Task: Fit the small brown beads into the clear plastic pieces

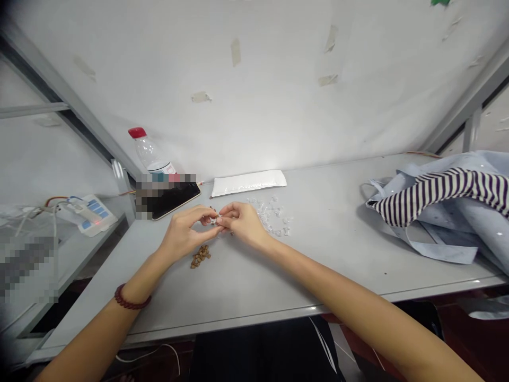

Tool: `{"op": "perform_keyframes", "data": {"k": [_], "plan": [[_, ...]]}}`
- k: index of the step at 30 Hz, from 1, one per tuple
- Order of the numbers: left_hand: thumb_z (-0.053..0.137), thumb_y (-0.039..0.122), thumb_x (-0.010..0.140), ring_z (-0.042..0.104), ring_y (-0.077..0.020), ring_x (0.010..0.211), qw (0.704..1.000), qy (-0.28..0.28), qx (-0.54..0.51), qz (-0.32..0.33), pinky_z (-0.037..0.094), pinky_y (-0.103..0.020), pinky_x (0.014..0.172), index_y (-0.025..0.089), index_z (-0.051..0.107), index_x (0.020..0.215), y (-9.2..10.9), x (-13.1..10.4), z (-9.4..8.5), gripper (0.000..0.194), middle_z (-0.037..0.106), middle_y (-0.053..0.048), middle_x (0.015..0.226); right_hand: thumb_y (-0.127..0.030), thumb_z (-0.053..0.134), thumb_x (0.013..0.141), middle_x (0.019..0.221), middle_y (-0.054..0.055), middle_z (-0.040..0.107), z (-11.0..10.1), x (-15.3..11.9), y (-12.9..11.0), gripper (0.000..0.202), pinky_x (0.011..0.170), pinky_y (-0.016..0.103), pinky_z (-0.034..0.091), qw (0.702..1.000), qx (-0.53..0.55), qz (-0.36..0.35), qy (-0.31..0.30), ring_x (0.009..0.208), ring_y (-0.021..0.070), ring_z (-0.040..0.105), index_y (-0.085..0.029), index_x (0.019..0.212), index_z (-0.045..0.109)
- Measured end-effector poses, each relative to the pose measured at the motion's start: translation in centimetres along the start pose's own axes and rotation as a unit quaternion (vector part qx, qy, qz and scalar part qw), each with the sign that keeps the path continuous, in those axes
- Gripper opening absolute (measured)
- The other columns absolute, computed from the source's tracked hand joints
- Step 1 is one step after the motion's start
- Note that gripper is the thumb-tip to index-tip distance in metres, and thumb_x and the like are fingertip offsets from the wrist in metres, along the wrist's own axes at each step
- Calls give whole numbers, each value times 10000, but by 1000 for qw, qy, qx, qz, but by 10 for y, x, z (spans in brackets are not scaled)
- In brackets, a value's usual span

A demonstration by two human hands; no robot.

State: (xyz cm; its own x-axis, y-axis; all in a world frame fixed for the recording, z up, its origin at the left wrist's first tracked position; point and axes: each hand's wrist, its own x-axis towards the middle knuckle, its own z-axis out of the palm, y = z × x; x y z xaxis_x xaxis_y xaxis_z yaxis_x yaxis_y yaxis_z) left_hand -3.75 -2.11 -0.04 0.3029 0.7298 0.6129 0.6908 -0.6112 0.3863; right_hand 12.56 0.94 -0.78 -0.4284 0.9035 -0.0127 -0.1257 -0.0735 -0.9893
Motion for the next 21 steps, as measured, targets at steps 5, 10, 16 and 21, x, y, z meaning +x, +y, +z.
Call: {"op": "perform_keyframes", "data": {"k": [5,10,16,21], "plan": [[659,368,785,592,-155,744,993,-79,-31,-83,482,-274,657,173,650,982,-6,2,-2,278,671,-58,930,-114,587,778,761,30,650,-5,3,-1,84,612,281,493,990,-121,-71,6,655,133,614,-172,817,539],[576,478,818,625,-197,837,977,-111,-12,-181,485,-300,695,180,676,951,-17,4,-7,342,691,-66,1013,-113,493,846,918,92,661,-28,17,5,114,713,313,459,883,-418,-201,68,812,185,602,-168,931,544],[550,452,813,633,-213,855,958,-164,-1,-235,468,-301,723,197,705,860,-22,6,-15,302,720,-41,936,-52,467,858,1075,160,655,-47,26,6,321,763,329,465,845,-516,-142,6,942,230,610,-121,1167,521],[544,431,788,637,-207,825,926,-282,-24,-250,461,-293,745,215,714,822,-25,7,-31,276,724,-16,865,-46,466,849,1077,138,654,-77,30,-15,259,851,377,457,819,-544,-177,52,994,240,592,-138,1033,623]]}}
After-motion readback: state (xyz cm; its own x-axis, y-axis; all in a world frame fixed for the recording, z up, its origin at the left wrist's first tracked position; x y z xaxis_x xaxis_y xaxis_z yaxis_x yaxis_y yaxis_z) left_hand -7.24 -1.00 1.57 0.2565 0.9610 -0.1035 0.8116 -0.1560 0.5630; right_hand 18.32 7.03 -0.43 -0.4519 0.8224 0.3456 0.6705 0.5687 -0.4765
